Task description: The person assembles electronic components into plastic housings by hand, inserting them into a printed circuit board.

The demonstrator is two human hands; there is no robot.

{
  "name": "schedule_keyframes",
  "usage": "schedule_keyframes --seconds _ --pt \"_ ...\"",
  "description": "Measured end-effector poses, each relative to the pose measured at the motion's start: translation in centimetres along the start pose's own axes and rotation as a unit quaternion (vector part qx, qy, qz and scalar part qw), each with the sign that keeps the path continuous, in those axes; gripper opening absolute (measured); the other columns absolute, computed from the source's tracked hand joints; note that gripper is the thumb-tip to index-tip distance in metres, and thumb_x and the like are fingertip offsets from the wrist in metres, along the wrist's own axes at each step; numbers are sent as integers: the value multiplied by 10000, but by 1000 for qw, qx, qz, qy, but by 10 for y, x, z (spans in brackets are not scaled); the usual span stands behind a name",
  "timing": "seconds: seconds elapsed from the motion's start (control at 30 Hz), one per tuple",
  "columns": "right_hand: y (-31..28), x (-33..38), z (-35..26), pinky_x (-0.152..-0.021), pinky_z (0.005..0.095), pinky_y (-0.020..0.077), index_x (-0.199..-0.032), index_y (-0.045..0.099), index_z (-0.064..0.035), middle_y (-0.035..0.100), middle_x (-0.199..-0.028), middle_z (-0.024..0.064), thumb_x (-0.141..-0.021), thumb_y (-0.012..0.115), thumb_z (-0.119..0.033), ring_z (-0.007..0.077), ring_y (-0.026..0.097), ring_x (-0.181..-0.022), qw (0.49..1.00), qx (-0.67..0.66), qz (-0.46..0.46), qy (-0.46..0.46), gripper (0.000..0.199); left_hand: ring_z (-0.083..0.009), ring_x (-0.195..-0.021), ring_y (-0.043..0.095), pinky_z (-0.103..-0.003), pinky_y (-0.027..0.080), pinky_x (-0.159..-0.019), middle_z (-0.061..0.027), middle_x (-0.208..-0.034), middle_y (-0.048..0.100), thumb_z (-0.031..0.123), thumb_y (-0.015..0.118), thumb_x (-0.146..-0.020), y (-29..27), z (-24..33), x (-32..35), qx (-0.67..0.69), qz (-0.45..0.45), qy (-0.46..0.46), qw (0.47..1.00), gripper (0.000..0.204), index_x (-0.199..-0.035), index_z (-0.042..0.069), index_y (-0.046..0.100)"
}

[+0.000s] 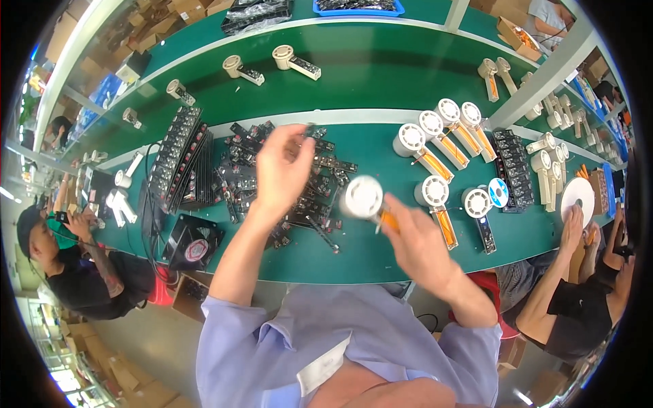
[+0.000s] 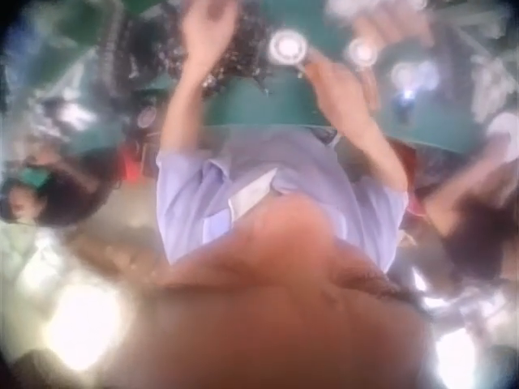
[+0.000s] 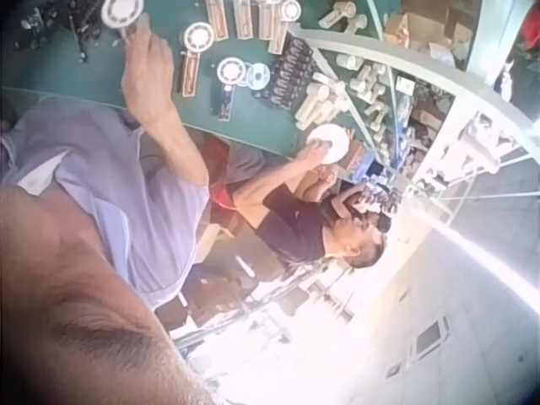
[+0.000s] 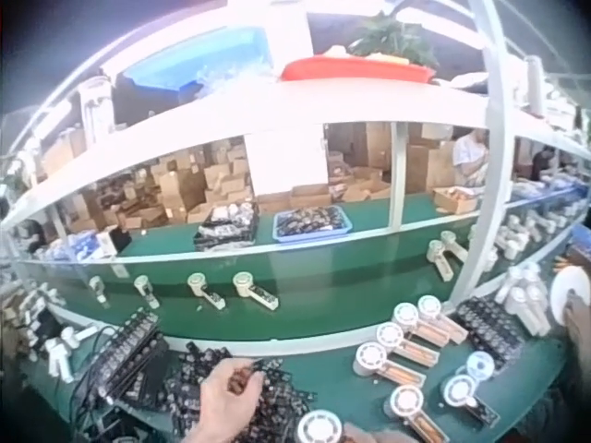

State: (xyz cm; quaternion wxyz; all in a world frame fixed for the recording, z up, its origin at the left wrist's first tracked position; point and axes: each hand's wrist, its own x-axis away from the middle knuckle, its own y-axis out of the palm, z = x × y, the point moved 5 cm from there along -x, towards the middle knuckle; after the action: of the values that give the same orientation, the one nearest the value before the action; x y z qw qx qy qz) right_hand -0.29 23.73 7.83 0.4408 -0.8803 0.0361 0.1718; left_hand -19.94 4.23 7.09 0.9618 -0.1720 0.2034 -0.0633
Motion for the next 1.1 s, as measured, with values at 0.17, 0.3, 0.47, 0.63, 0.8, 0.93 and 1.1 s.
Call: schedule_keyframes --seconds 0.17,0.3,0.47,0.63,0.8,0.93,1.1 --pt "40 21 5 -822 468 538 -1403 579 68 713 -1051 198 -881 751 34 363 665 -919 999 35 10 5 551 -71 -829 626 -240 528 -735 -23 -978 681 48 758 -994 -27 -22 27 77 46 -53 995 225 -1178 5 635" --pt "14 23 9 -813 455 542 -1363 620 49 734 -1084 196 -864 757 53 373 684 -939 998 0 36 50 518 -94 -901 644 -257 535 -803 -35 -1014 691 48 779 -980 -45 -10 71 195 41 -69 977 235 -1159 12 630" --pt "12 53 1 -853 457 547 -1354 636 41 745 -1115 188 -855 762 54 362 695 -978 997 -38 -53 37 515 -119 -957 682 -304 564 -841 -53 -1006 711 31 770 -978 -44 -8 161 83 -341 -109 930 111 -1045 19 682" --pt "15 23 1 -936 456 549 -1364 647 23 675 -1302 220 -836 780 42 370 680 -1084 999 13 -47 0 545 -113 -976 703 -289 557 -860 -76 -1030 743 19 728 -1018 -41 -31 178 128 -204 -223 944 150 -1131 -12 635" --pt "-2 15 -37 -933 420 575 -1414 638 -28 673 -1309 202 -852 793 36 354 691 -1123 996 -71 43 -42 586 -174 -1008 715 -335 569 -887 -97 -1086 762 -35 774 -964 -24 12 149 315 -71 -166 932 193 -1125 0 674" --pt "20 3 -35 -806 346 594 -1344 679 17 740 -1130 159 -977 731 4 257 739 -937 955 -281 5 95 371 -237 -1109 683 -340 546 -911 -123 -1185 743 31 831 -919 5 42 136 179 -176 28 968 318 -1218 27 724" --pt "7 40 15 -794 294 548 -1233 724 47 733 -993 117 -1026 687 -22 176 710 -908 908 -340 38 241 222 -314 -1196 668 -429 537 -1009 -155 -1311 685 48 786 -890 -28 39 138 -133 -238 226 935 445 -1320 23 674"
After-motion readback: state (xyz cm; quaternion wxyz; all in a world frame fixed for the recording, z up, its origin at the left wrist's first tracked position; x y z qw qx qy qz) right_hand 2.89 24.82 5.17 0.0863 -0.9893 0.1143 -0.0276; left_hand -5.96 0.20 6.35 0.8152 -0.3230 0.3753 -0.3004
